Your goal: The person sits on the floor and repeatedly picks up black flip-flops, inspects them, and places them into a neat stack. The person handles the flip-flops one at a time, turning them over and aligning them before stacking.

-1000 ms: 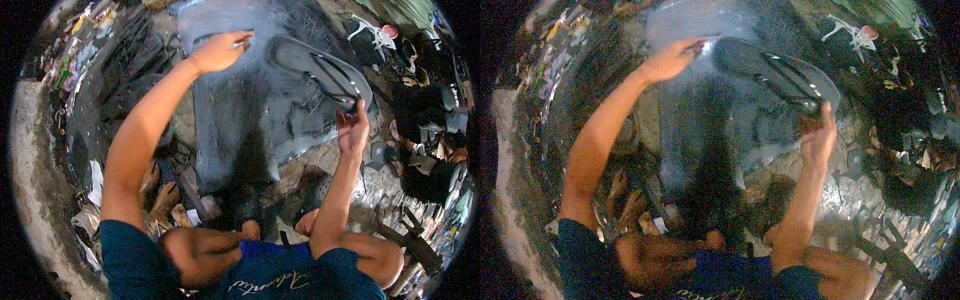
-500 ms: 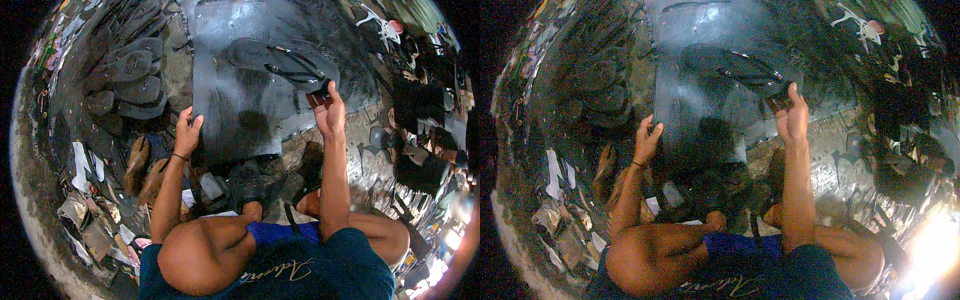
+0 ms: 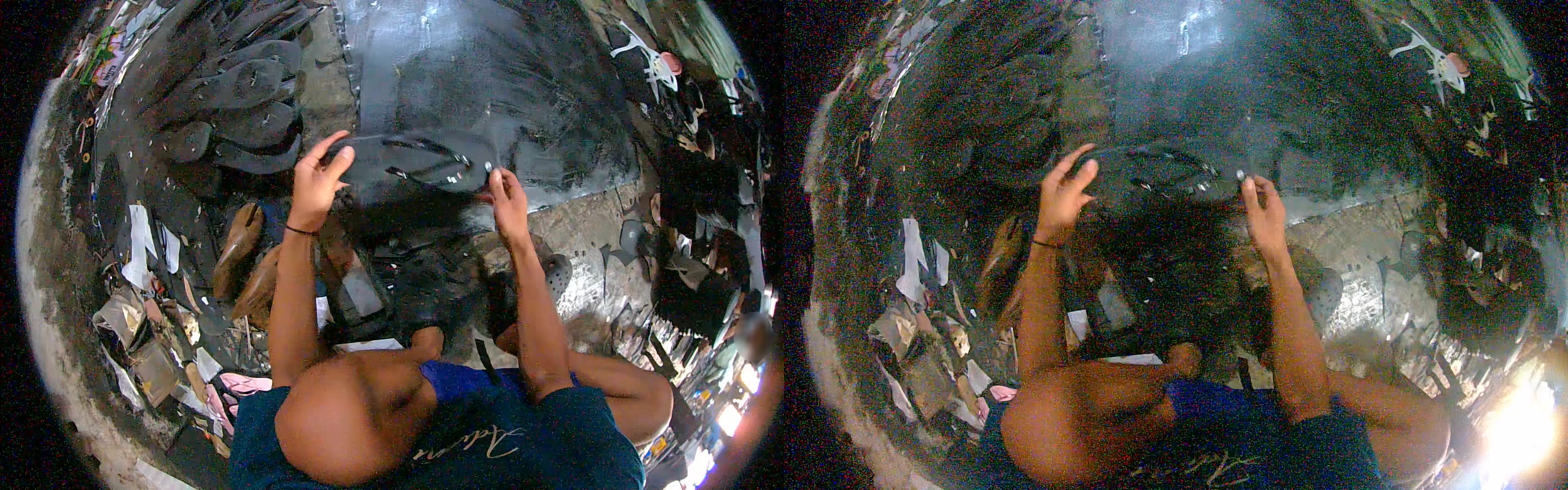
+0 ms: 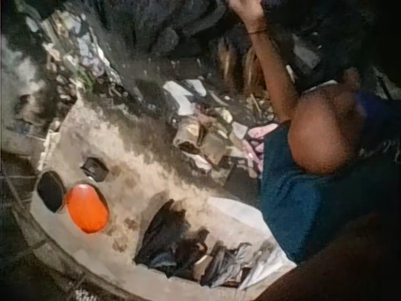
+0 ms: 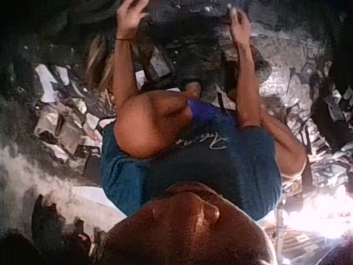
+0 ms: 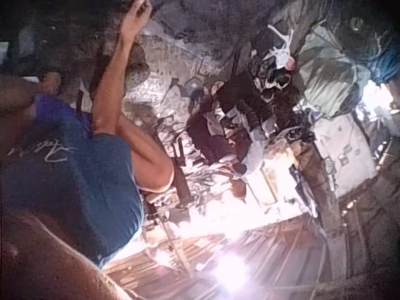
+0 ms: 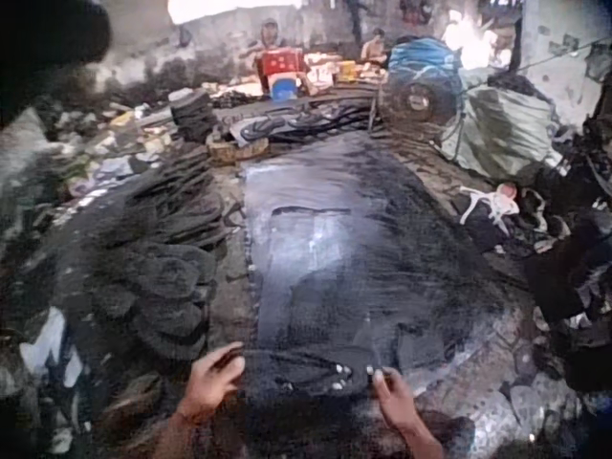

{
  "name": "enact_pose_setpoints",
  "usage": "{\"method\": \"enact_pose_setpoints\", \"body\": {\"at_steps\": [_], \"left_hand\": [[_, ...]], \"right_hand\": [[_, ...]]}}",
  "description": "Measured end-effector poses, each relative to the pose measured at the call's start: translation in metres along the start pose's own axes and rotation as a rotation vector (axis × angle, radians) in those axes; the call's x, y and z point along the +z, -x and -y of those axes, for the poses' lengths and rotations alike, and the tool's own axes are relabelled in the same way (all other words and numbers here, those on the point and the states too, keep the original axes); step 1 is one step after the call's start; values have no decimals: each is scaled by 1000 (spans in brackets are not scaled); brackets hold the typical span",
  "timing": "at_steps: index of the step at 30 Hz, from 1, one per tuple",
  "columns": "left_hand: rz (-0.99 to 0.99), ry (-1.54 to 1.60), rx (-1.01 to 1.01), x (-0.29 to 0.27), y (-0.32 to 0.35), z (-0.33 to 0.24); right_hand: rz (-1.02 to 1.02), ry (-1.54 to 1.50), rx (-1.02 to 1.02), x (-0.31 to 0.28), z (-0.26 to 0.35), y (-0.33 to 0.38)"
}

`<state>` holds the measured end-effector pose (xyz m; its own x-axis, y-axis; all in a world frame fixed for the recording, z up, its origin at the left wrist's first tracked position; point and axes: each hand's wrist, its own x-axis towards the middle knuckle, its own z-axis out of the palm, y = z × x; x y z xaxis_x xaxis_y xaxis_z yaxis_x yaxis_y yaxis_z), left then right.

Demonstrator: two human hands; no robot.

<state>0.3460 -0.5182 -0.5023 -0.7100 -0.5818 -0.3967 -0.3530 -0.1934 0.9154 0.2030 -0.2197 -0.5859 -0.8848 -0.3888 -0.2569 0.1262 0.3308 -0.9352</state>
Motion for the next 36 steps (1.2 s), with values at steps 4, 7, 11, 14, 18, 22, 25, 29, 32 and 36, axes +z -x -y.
{"method": "enact_pose_setpoints", "body": {"at_steps": [4,7,11,14,18,22,25,29,32,36], "left_hand": [[-84,287,101,-5,-6,-16],[-3,426,103,-4,-8,-19],[82,459,45,3,-6,-9],[150,434,-59,14,-4,4],[247,152,-140,64,8,19],[-15,-694,283,8,-19,92],[-100,-904,230,7,-14,99],[192,-590,70,3,-14,65],[206,-439,-3,-3,-13,62],[119,-400,-184,-2,-9,55]], "right_hand": [[-54,751,-531,-27,-46,11],[-12,689,-402,-30,-51,12],[-167,753,-80,-59,-40,11],[-210,784,-10,-118,-28,16],[191,-218,278,-113,43,10],[-139,-263,282,-109,47,11],[-263,-766,321,-133,28,10],[-286,-1014,240,-134,25,7],[-200,-1138,246,-122,25,6],[-86,-1120,313,-86,21,7]]}}
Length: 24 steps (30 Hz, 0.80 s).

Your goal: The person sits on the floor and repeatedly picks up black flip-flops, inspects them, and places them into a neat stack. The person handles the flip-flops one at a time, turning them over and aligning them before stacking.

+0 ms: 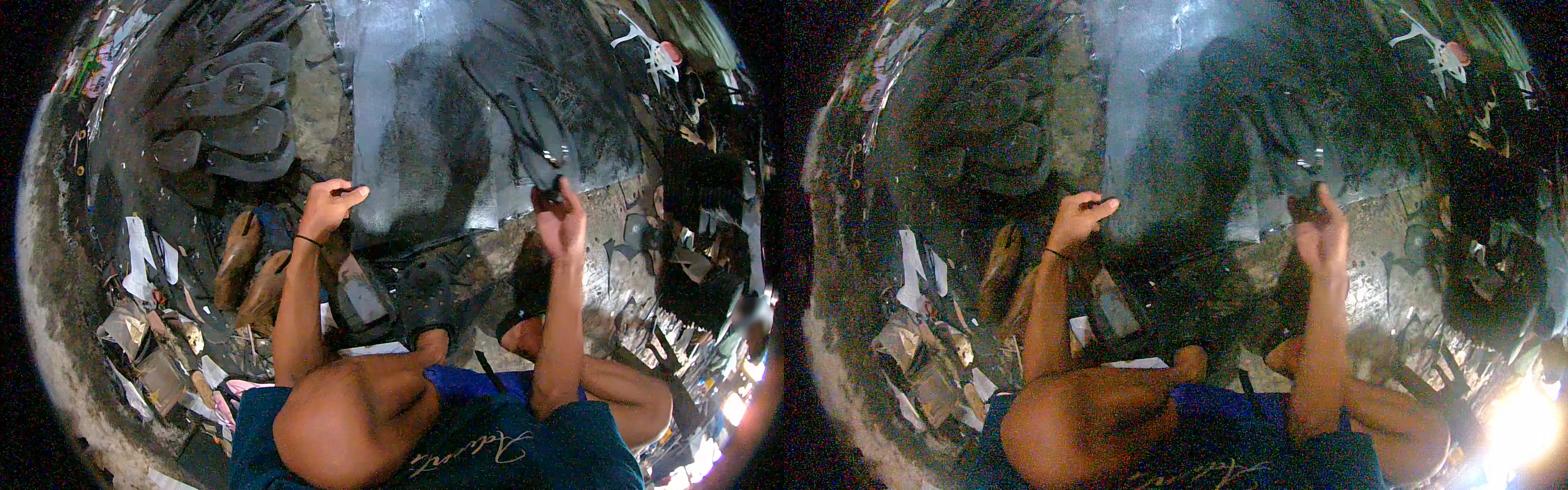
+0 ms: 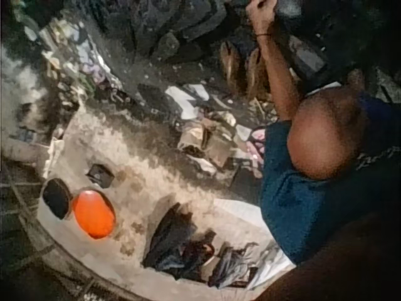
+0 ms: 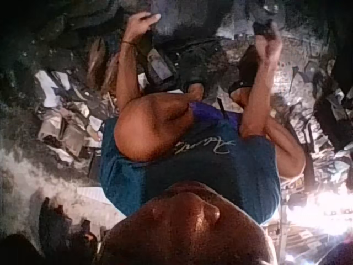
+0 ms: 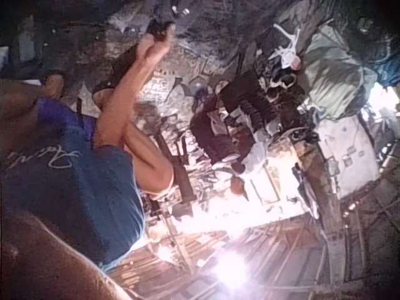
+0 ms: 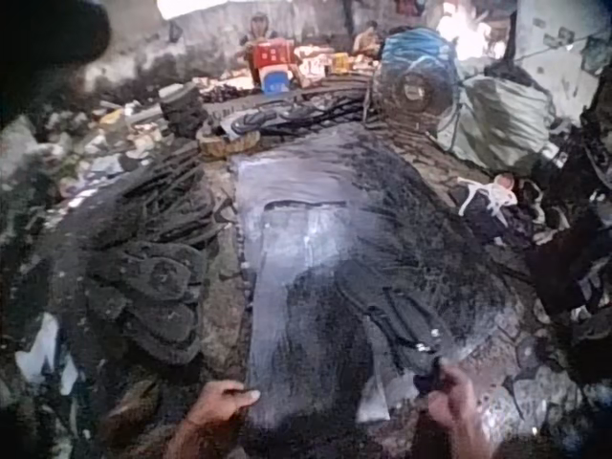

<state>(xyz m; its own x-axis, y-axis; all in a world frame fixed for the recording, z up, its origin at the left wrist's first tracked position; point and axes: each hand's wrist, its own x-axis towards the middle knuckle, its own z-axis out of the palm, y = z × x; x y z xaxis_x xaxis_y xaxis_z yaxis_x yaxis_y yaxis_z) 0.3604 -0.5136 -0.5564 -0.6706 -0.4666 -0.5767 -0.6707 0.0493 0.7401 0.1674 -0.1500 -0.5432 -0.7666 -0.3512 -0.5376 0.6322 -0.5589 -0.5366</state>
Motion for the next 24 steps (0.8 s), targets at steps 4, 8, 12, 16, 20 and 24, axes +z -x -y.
{"method": "enact_pose_setpoints", "body": {"at_steps": [4,8,12,16,20,24], "left_hand": [[-54,-36,47,2,0,9],[-252,-275,259,0,0,4],[-91,148,224,12,-19,-22],[-37,-84,245,17,-27,-32],[-17,-90,222,14,-46,-36],[28,-236,339,13,-69,-54]], "right_hand": [[-117,273,72,20,-34,3],[156,441,139,22,-40,5],[214,1041,90,-26,-40,-7],[-51,1105,10,-23,-68,-4],[-250,920,24,-19,-92,7],[-356,1030,-151,-27,-106,5]]}}
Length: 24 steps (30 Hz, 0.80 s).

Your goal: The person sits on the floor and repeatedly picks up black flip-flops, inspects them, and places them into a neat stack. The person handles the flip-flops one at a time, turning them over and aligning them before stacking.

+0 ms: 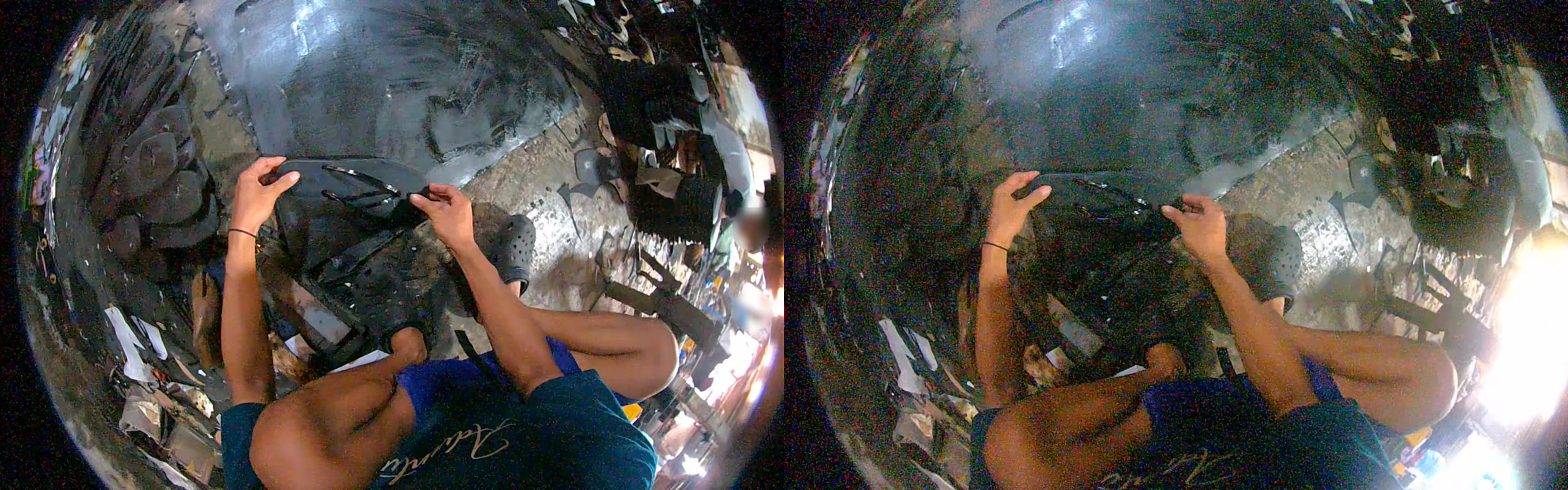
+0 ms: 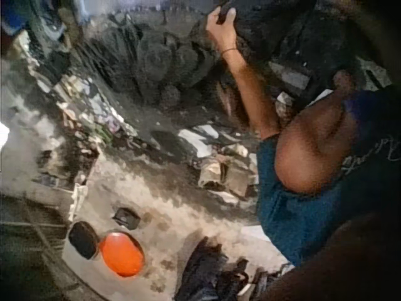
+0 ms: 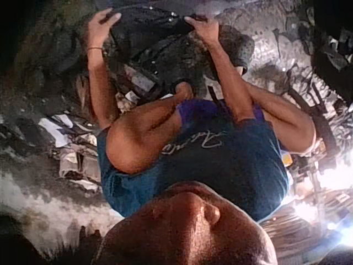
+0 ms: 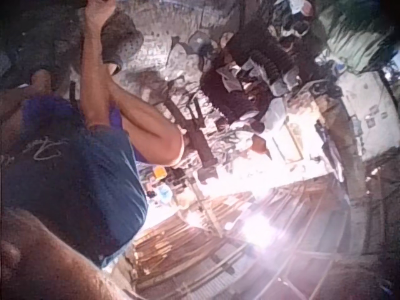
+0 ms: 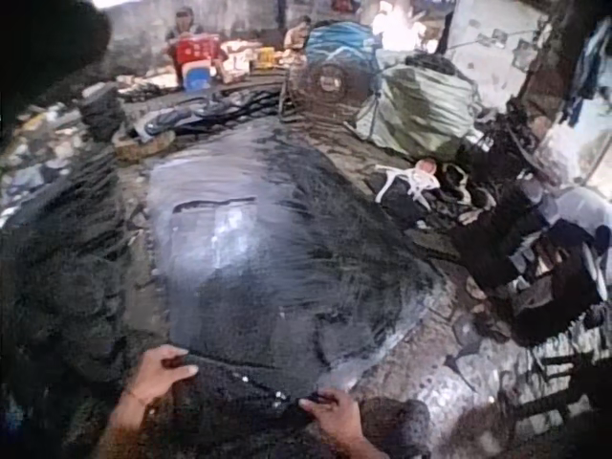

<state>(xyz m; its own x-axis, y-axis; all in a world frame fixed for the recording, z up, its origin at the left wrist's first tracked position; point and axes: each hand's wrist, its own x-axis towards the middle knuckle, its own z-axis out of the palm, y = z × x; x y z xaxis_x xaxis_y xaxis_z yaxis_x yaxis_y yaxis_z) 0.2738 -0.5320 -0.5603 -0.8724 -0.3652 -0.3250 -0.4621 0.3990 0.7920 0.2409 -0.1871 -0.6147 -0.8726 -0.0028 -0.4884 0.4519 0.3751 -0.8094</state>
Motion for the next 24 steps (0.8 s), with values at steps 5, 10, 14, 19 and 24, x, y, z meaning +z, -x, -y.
{"method": "enact_pose_setpoints", "body": {"at_steps": [5,10,14,19,24], "left_hand": [[-5,-93,16,-2,-10,-2],[-8,-136,96,-5,-22,1],[-14,-154,23,-10,-15,-2],[57,-65,-61,-12,30,-7],[106,237,-304,1,82,10]], "right_hand": [[-11,35,-3,2,10,6],[-12,40,-10,4,2,0],[19,-22,75,9,15,7],[5,-39,-133,-12,10,-21],[224,21,-248,-15,45,-60]]}}
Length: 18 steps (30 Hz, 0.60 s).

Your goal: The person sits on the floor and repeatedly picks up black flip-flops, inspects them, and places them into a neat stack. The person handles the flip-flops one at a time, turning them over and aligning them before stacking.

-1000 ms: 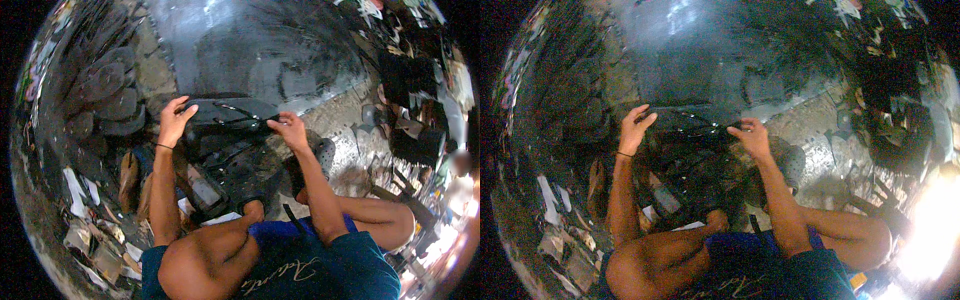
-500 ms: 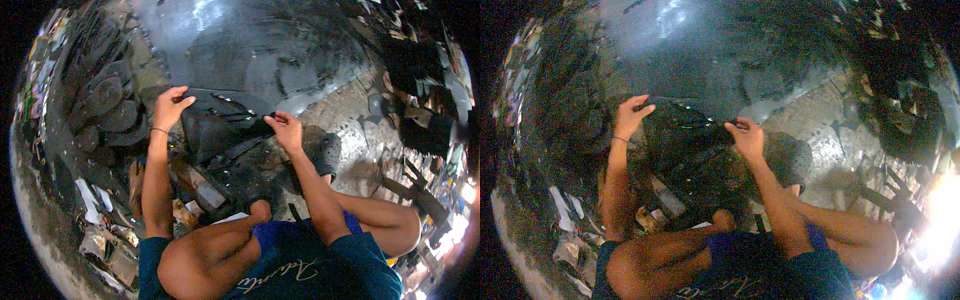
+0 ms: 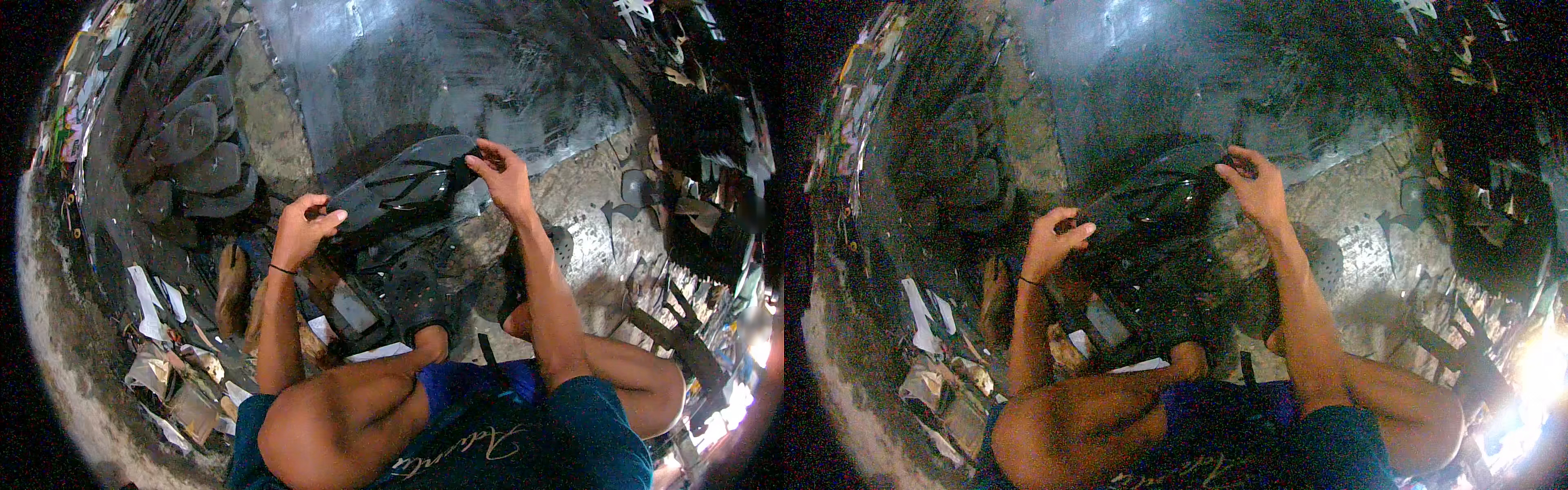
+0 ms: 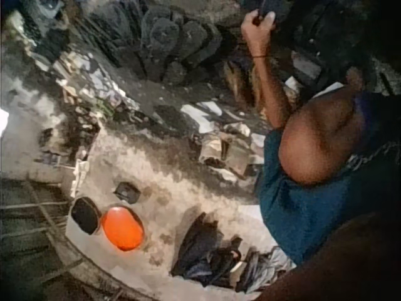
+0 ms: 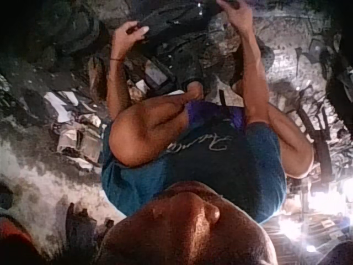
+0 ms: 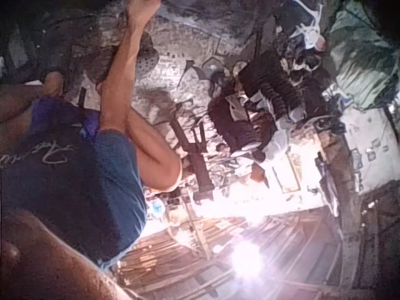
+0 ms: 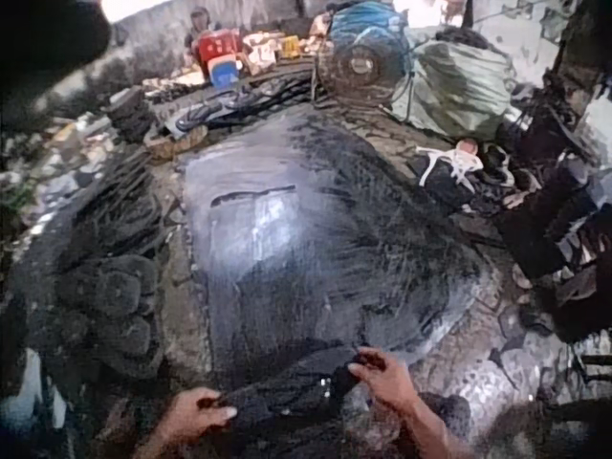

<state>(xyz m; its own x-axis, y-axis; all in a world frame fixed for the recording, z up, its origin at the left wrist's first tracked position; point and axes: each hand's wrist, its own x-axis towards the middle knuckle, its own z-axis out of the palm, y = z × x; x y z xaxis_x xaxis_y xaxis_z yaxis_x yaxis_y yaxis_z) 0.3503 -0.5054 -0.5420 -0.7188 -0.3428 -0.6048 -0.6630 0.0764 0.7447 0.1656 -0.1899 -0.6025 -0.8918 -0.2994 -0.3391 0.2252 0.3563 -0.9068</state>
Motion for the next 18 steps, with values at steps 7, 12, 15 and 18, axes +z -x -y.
{"method": "enact_pose_setpoints", "body": {"at_steps": [7,12,15,18], "left_hand": [[-289,-134,539,-50,-82,-62],[3,-451,673,-50,-133,-103],[-6,-534,633,-50,-148,-85],[30,-541,634,-42,-154,-82]], "right_hand": [[280,-25,194,70,30,74],[207,-84,240,125,-15,78],[89,102,155,126,1,81],[126,159,174,119,20,83]]}}
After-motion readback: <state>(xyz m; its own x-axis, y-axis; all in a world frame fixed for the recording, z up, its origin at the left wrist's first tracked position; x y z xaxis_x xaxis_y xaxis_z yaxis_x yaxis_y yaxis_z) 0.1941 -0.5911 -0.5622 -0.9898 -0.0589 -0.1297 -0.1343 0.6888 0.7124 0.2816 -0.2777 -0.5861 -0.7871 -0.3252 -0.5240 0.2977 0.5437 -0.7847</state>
